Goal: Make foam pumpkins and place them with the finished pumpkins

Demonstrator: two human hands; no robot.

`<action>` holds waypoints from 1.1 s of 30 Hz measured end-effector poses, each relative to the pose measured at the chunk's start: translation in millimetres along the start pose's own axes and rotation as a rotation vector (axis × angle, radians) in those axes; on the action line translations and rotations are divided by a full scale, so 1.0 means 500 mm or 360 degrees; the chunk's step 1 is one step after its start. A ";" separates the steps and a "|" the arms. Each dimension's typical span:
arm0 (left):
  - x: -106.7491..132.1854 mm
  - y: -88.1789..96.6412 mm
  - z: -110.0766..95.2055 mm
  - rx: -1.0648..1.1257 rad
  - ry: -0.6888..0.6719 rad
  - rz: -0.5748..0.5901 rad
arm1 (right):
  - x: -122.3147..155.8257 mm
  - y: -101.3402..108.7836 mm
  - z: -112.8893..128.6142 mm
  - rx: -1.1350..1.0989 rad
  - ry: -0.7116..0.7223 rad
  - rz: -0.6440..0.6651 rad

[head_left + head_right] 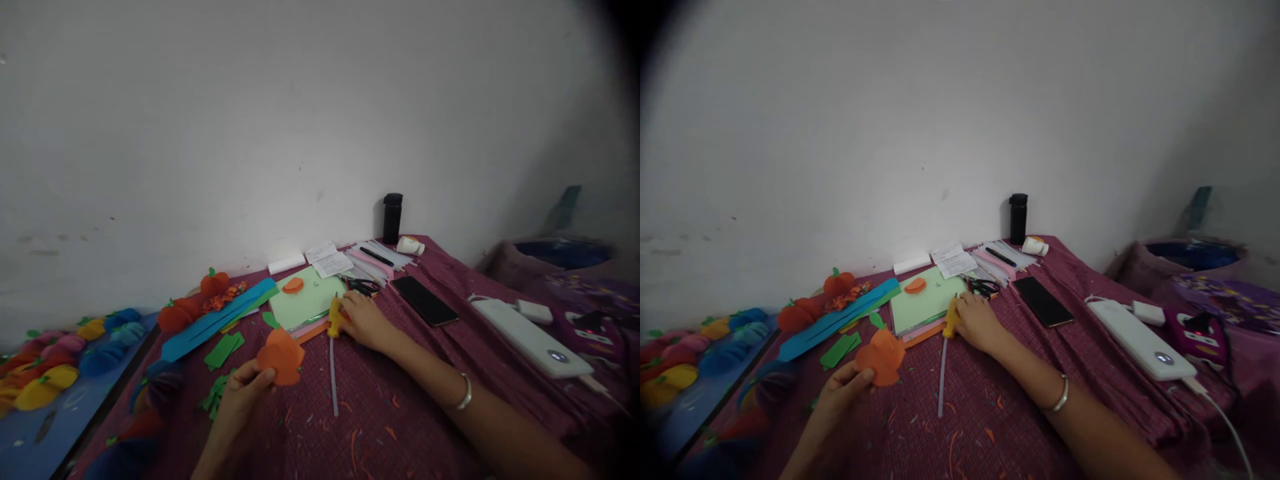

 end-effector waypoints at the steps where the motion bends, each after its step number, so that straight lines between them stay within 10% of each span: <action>1: 0.004 -0.004 -0.002 0.0000 -0.0013 0.0004 | 0.003 0.024 0.024 -0.0104 0.0051 -0.0101; 6: 0.025 -0.026 -0.009 -0.0003 -0.0095 0.0094 | 0.046 0.088 0.150 -0.1082 0.0038 -0.0167; 13: 0.047 -0.055 -0.037 -0.0142 -0.0390 0.0294 | 0.088 0.020 0.191 -0.1874 -0.0322 0.0218; 21: 0.058 -0.067 -0.038 -0.0326 -0.0455 0.0384 | 0.093 0.019 0.169 -0.1777 -0.0424 0.0217; 33: 0.050 -0.048 0.051 0.0144 0.0269 -0.0107 | 0.080 0.046 0.118 -0.1331 -0.0428 -0.0295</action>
Point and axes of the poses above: each hand's wrist, its own x-axis away from the middle knuckle, its own y-axis out of the back of the hand, z = x × y, the point moved 10 cm from there along -x, towards the middle knuckle, and after that the axes turned 13 degrees about -z, right-handed, at the moved point
